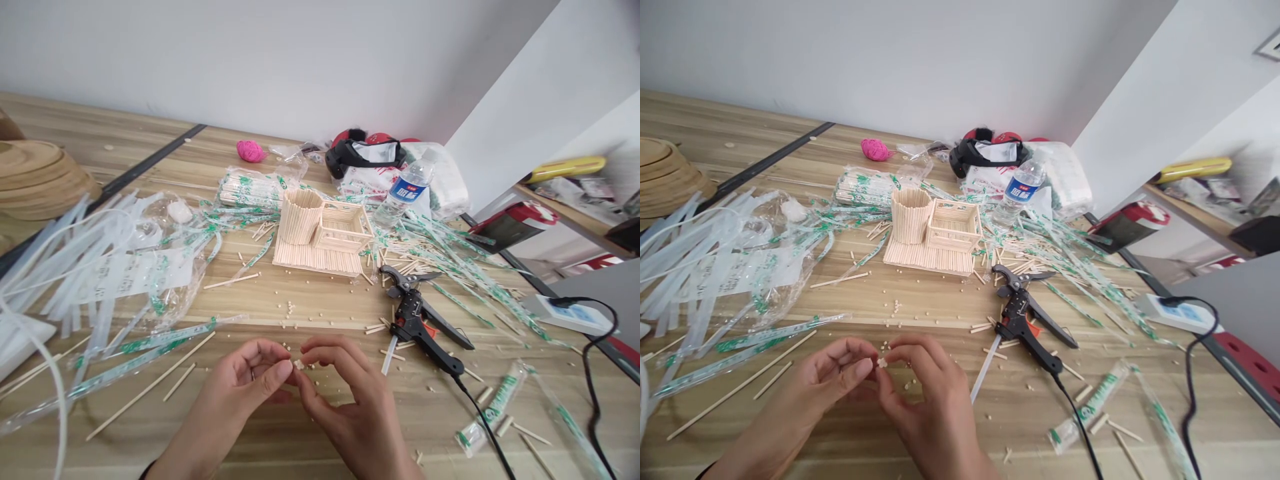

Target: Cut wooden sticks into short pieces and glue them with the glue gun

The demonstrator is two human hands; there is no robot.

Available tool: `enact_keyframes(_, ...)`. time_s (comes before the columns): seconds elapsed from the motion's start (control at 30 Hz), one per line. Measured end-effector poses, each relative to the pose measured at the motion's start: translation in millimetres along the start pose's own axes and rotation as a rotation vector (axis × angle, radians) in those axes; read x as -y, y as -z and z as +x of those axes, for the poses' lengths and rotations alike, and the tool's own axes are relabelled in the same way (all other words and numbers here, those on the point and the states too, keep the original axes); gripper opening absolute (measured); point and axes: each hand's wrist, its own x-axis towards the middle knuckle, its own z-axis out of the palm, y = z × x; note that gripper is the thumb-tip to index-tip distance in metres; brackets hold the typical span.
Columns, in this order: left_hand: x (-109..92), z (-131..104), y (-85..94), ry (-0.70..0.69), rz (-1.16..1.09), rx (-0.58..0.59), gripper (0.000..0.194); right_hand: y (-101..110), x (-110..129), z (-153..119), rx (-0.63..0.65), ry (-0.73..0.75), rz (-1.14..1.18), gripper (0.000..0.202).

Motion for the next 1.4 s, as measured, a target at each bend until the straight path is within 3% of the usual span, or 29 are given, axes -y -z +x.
enact_keyframes(0.27,0.9,1.4,-0.4,0.045,0.064,-0.003,0.018,-4.2,-3.8,-3.9,-0.036,0.161,-0.189,0.016)
enact_keyframes(0.53,0.9,0.3,1.6,-0.012,0.068,-0.044,0.012,-1.4,-1.1,-0.3,-0.011,0.180,-0.183,0.014)
enact_keyframes(0.63,-0.7,-1.6,1.8,0.003,0.077,-0.055,0.013,20.2,-3.6,0.7,-0.055,0.123,-0.242,0.019)
enact_keyframes(0.7,-1.2,-2.6,1.9,0.027,0.071,-0.068,0.016,45.1,-14.5,-2.1,-0.128,-0.006,-0.363,0.019)
enact_keyframes(0.77,-0.6,-3.2,1.8,0.045,0.029,-0.062,0.020,73.9,-34.5,-8.2,-0.181,-0.209,-0.541,0.024)
enact_keyframes(0.87,0.5,-4.0,0.7,0.073,-0.023,-0.019,0.025,110.5,-73.2,-19.0,-0.097,-0.441,-0.742,0.037)
enact_keyframes(0.97,-0.8,-6.1,-2.2,0.106,-0.008,0.008,0.030,126.8,-103.5,-23.4,-0.003,-0.465,-0.689,0.040)
enact_keyframes(1.07,-3.2,-8.2,-4.9,0.112,-0.001,-0.020,0.033,126.5,-112.8,-20.3,-0.008,-0.432,-0.629,0.036)
enact_keyframes(1.3,2.6,-7.5,-1.3,0.076,-0.016,0.014,0.018,126.3,-86.3,-7.2,-0.178,-0.460,-0.471,0.032)
enact_keyframes(1.4,3.3,-8.4,1.1,0.068,-0.045,0.013,0.017,118.4,-65.4,-5.6,-0.206,-0.574,-0.066,0.032)
